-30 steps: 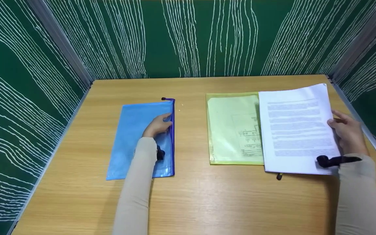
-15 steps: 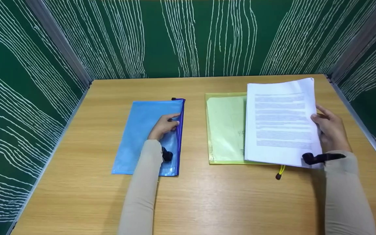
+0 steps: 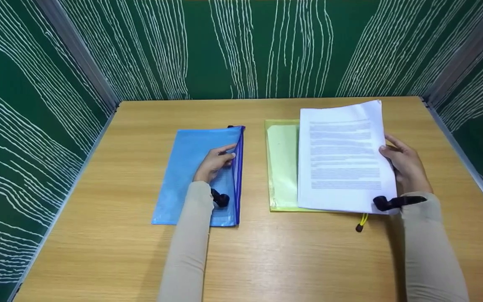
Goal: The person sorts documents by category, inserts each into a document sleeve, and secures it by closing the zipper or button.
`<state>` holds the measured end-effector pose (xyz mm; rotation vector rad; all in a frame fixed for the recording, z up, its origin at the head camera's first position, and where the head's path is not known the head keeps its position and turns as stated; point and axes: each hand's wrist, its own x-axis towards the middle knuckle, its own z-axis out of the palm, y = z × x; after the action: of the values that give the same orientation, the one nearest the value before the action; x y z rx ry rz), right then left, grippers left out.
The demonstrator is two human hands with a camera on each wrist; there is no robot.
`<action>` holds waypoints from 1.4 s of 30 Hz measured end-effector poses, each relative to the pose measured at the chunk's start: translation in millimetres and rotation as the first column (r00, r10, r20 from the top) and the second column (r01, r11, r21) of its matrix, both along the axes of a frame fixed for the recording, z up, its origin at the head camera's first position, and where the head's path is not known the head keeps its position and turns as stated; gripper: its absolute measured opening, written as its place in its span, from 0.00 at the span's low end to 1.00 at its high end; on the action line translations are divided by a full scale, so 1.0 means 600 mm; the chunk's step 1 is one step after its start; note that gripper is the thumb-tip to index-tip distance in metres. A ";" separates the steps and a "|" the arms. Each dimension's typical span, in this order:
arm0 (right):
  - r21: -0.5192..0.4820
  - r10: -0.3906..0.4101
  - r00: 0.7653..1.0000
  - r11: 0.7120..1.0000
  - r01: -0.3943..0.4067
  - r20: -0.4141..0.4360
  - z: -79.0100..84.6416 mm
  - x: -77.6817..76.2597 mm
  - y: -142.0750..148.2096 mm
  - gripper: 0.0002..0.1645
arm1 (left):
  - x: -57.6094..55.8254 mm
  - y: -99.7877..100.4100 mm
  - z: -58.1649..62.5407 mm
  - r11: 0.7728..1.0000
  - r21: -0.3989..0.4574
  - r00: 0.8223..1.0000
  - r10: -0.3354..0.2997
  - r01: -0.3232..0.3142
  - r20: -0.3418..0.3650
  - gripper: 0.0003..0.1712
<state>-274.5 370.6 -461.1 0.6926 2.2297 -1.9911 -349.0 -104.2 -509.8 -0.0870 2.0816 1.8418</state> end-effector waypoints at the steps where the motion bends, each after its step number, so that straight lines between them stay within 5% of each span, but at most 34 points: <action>1: 0.010 0.011 1.000 1.000 -0.011 0.001 0.000 -0.001 -0.004 0.36 | 0.000 0.001 0.000 1.000 0.016 1.000 0.004 -0.004 0.006 0.25; 19: -0.107 0.133 0.990 0.985 -0.138 -0.047 -0.008 -0.020 -0.062 0.38 | 0.000 0.014 -0.009 0.977 0.202 0.997 0.066 -0.073 0.041 0.24; 27: -0.208 0.179 0.981 0.960 -0.190 -0.069 -0.016 -0.030 -0.091 0.39 | 0.001 0.014 -0.008 0.976 0.200 0.996 0.074 -0.081 0.043 0.24; 42: -0.197 0.227 0.974 0.954 -0.226 -0.018 -0.028 -0.045 -0.127 0.40 | 0.000 0.016 -0.005 0.977 0.194 0.995 0.079 -0.090 0.060 0.24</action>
<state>-301.6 294.4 -478.0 0.3994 1.9678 -2.0527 -349.1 -94.4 -512.8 -0.1737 1.8770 2.0625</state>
